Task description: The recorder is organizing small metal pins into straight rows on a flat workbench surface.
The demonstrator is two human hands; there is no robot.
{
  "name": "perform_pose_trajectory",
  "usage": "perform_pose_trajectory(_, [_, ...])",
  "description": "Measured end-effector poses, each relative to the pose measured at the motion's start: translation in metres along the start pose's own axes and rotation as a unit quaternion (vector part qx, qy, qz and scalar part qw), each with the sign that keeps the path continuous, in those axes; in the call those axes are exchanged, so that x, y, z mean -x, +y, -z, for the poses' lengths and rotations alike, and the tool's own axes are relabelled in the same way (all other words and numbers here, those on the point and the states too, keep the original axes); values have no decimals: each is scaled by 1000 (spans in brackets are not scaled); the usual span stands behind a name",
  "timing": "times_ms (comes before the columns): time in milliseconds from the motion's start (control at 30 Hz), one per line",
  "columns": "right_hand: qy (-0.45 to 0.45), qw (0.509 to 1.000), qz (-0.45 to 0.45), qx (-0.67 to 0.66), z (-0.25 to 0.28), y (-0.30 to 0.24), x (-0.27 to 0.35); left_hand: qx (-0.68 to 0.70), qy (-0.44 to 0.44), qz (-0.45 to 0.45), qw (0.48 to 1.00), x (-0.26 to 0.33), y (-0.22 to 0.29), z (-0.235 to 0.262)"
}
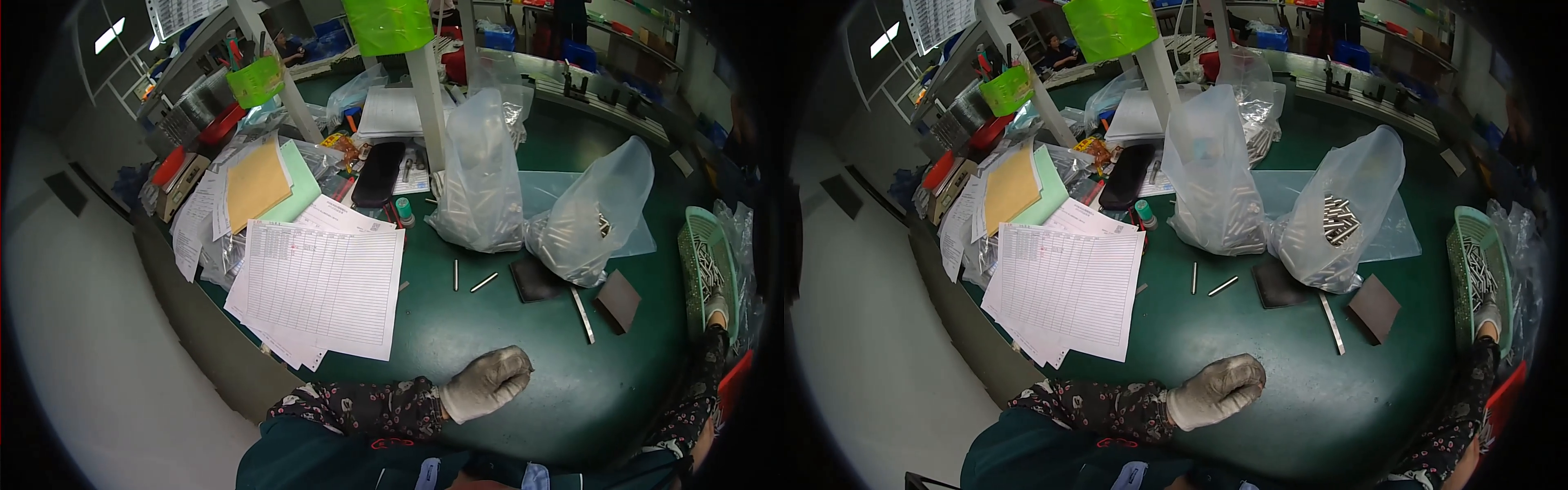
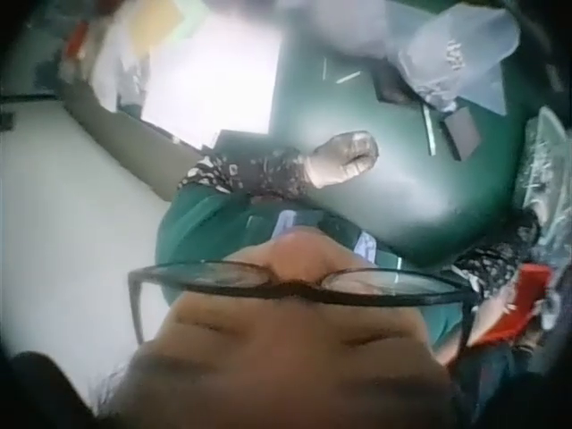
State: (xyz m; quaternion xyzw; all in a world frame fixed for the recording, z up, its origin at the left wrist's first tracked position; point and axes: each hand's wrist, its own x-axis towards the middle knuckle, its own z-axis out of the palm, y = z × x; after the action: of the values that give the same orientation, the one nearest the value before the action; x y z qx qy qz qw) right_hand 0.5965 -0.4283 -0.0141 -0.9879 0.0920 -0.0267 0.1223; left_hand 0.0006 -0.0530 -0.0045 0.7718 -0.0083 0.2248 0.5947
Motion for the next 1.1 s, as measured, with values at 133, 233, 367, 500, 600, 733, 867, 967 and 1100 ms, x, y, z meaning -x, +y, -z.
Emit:
perform_pose_trajectory(133, [-45, 987, 79, 130, 16, -95, 110, -43, 35, 14, 998, 7, 6, 3])
perform_pose_trajectory(233, [-48, 984, 125, 115, 35, -85, 120, -21, 23, 19, 999, 4, 9, 7])
perform_pose_trajectory(367, [-23, 981, 167, 95, 16, -72, 93, -40, -7, 24, 999, -1, 11, 4])
perform_pose_trajectory(500, [-5, 984, 131, 117, 43, -98, 148, -26, -13, 93, 995, -5, 7, 1])
perform_pose_trajectory(600, [-2, 989, 114, 97, 61, -128, 190, -68, 46, 92, 992, -4, 7, 3])
perform_pose_trajectory(733, [7, 995, 97, 31, 59, -131, 188, -50, 49, 108, 992, 1, 4, 2])
perform_pose_trajectory(867, [33, 996, 82, -31, 53, -112, 173, -23, 64, 140, 988, 3, -1, 0])
perform_pose_trajectory(967, [114, 929, 138, -323, 36, -95, 156, -17, 66, 141, 988, 2, -6, -1])
perform_pose_trajectory(1100, [95, 830, 98, -540, 38, -97, 155, -29, 66, 139, 988, 0, -6, 0])
